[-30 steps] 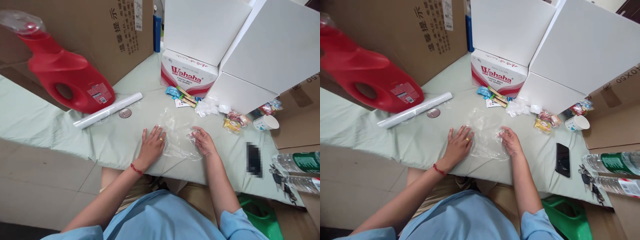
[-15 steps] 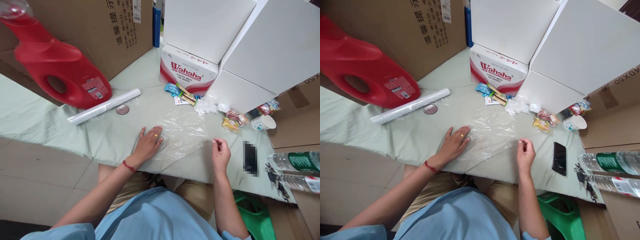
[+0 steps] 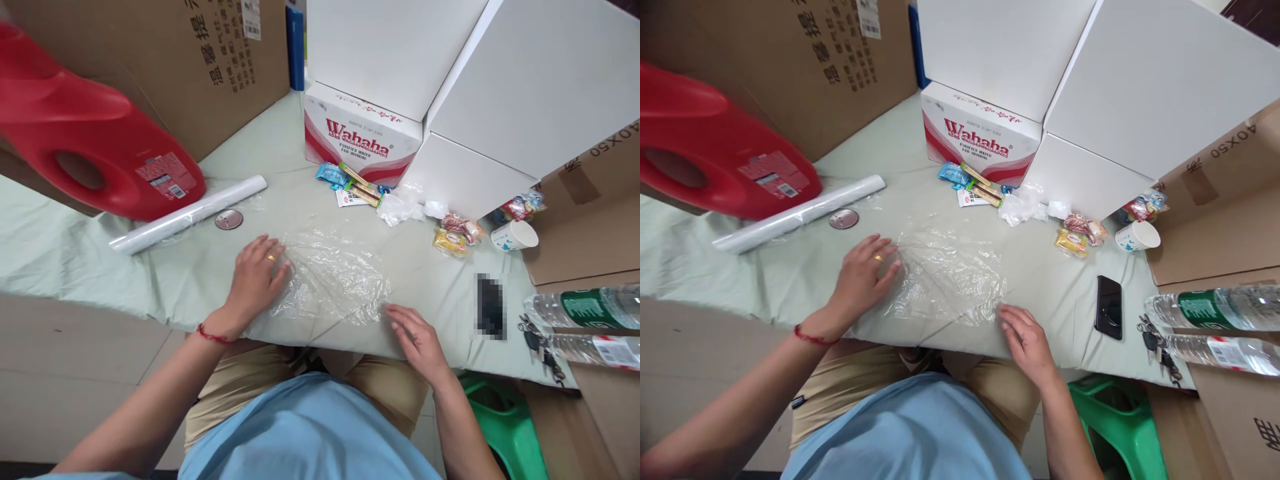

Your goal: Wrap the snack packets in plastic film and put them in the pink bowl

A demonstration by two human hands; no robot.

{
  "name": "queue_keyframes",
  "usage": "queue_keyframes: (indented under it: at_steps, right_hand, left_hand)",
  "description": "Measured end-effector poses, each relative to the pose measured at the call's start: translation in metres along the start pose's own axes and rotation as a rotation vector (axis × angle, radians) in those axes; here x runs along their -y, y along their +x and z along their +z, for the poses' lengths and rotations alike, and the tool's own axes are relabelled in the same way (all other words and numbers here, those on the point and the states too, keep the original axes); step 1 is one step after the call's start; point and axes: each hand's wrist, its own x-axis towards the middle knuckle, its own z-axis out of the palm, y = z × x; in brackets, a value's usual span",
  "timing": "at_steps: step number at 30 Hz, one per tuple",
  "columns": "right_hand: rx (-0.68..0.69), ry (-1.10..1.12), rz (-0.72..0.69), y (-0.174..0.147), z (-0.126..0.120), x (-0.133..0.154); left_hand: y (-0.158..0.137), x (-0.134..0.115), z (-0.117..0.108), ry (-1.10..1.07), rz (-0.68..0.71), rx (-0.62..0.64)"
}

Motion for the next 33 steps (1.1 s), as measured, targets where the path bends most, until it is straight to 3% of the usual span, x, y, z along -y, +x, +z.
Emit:
queue_keyframes:
  at_steps: [2,4,7,11,15,18,20,23,27,29,33]
  right_hand:
    - [-0.068,-0.045,-0.004,0.008,0.004,-0.001]
    - [-0.054,-0.075,-0.055,0.018,0.012,0.000]
    - [0.016,-0.132,-0.115,0.026,0.023,-0.002]
    - [0.101,-0.226,-0.049,0.014,0.014,-0.023]
    - [0.116,-0.154,0.086,-0.006,-0.021,-0.038]
    - [0.007,-0.051,0.223,0.007,-0.046,-0.032]
    - [-0.064,-0.050,0.258,0.038,-0.055,-0.024]
    - [-0.076,-0.119,0.194,0.117,-0.053,-0.013]
    - [0.001,-0.396,0.143,0.248,-0.035,-0.013]
    - [-0.029,-0.559,0.138,0.307,-0.023,-0.016]
    - [-0.050,-0.711,0.135,0.383,-0.001,-0.023]
  left_hand:
    - [0.012,-0.016,-0.012,0.028,0.012,-0.099]
    - [0.026,-0.036,-0.017,0.040,0.072,-0.113]
    - [0.042,-0.052,-0.004,0.043,0.164,0.055]
    - [0.043,-0.032,0.027,0.116,0.093,0.268]
    - [0.030,-0.003,0.039,0.140,0.124,0.282]
    - [0.026,0.001,0.037,0.134,0.151,0.273]
    - [0.026,-0.001,0.036,0.133,0.157,0.274]
    - [0.028,-0.003,0.036,0.141,0.154,0.274]
    - [0.028,-0.005,0.034,0.146,0.147,0.262]
    - [0.027,-0.007,0.032,0.143,0.142,0.257]
    - [0.026,-0.009,0.030,0.145,0.137,0.246]
